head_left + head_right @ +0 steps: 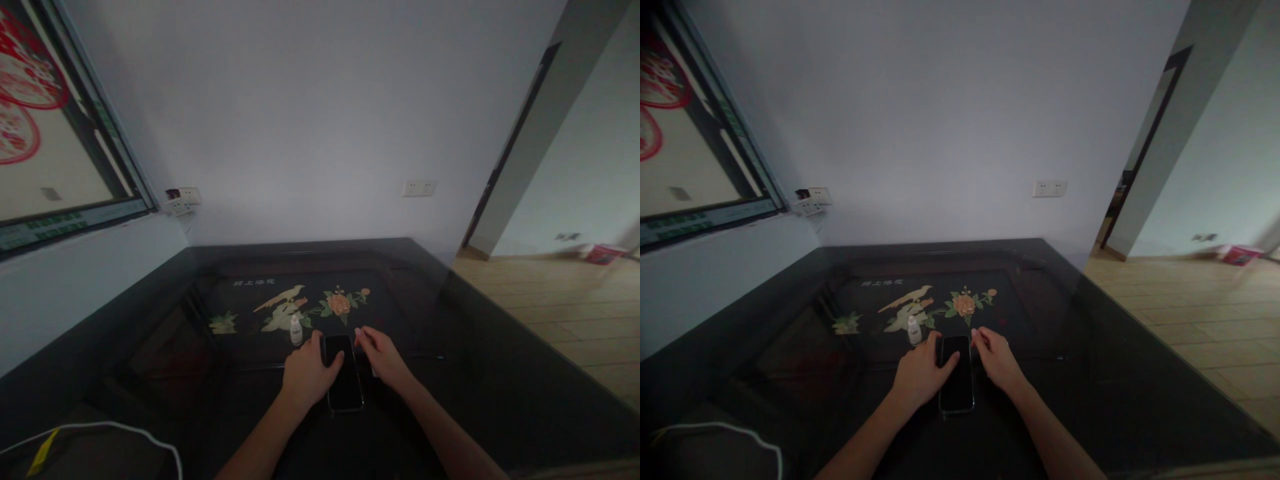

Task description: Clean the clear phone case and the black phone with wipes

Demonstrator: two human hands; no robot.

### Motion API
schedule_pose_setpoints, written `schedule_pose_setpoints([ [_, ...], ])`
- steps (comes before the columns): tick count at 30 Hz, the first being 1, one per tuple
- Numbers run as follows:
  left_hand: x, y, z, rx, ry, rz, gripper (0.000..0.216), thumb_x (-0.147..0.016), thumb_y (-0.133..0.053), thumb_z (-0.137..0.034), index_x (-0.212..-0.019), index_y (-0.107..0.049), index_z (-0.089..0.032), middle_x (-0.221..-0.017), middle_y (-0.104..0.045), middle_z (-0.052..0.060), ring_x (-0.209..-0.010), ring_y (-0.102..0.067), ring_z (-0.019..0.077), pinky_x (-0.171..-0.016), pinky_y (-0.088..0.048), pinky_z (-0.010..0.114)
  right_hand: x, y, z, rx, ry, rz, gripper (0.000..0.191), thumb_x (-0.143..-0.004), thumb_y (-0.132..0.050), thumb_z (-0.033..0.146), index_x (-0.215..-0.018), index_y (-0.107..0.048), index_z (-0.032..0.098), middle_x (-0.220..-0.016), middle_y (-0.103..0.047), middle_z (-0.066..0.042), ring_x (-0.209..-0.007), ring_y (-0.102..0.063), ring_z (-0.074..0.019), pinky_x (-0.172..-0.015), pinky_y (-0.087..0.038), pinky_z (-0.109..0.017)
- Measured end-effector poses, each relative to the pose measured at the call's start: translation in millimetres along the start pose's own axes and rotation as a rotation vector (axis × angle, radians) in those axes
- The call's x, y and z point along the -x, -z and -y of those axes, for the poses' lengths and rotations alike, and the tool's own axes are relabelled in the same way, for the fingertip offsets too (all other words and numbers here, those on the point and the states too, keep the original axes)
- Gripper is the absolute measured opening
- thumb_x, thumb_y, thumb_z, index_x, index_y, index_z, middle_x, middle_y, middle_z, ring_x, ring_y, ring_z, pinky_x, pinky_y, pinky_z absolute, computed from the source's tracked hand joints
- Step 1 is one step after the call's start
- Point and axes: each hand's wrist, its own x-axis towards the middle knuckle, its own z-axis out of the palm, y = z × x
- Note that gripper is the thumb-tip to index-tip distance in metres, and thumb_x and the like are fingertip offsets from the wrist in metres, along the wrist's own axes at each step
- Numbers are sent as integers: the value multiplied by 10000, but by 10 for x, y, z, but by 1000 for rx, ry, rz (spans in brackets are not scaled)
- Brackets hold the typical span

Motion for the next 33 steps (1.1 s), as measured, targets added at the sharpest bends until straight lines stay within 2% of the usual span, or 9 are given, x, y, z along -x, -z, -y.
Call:
schedule_pose_setpoints([
  [7,-32,21,-161,-104,0,26,734,-860,-483,-728,-1342,-494,-175,-1163,-683,160,-969,-710,356,-806,-528,430,-16,24,4,-84,11,-23,459,-1002,-430,568,-748,-578,215,-594,-487,26,-561,-475,-156,-529,-355,-260],
  [12,-107,31,-271,-113,4,74,736,-836,-503,-735,-1295,-537,-160,-1191,-651,180,-984,-702,355,-807,-537,418,-16,29,4,-122,4,-22,459,-1003,-433,566,-768,-590,205,-594,-479,33,-538,-447,-140,-511,-328,-254],
  [18,-207,-11,-383,-141,27,47,720,-823,-518,-719,-1259,-569,-148,-1260,-604,204,-998,-695,358,-814,-540,420,-19,33,1,-155,13,-26,470,-1006,-426,576,-790,-605,199,-611,-464,38,-549,-438,-131,-509,-326,-242],
  [24,-202,-58,-435,-195,46,34,726,-772,-568,-696,-1261,-561,-160,-1296,-560,206,-979,-685,353,-805,-523,423,-8,39,16,-185,-12,0,496,-995,-420,616,-793,-598,199,-568,-387,63,-499,-378,-118,-470,-294,-235],
  [28,-170,-100,-456,-177,64,15,717,-782,-550,-690,-1271,-552,-165,-1267,-562,195,-999,-667,350,-810,-507,404,2,37,27,-182,-4,7,485,-1001,-423,600,-793,-601,199,-576,-414,56,-501,-393,-116,-466,-298,-233],
  [33,-144,-134,-481,-153,73,-15,713,-788,-567,-649,-1299,-539,-153,-1326,-525,207,-1069,-631,358,-830,-498,393,-6,25,8,-141,16,16,497,-1010,-409,598,-805,-623,198,-584,-458,45,-528,-443,-125,-489,-333,-235],
])
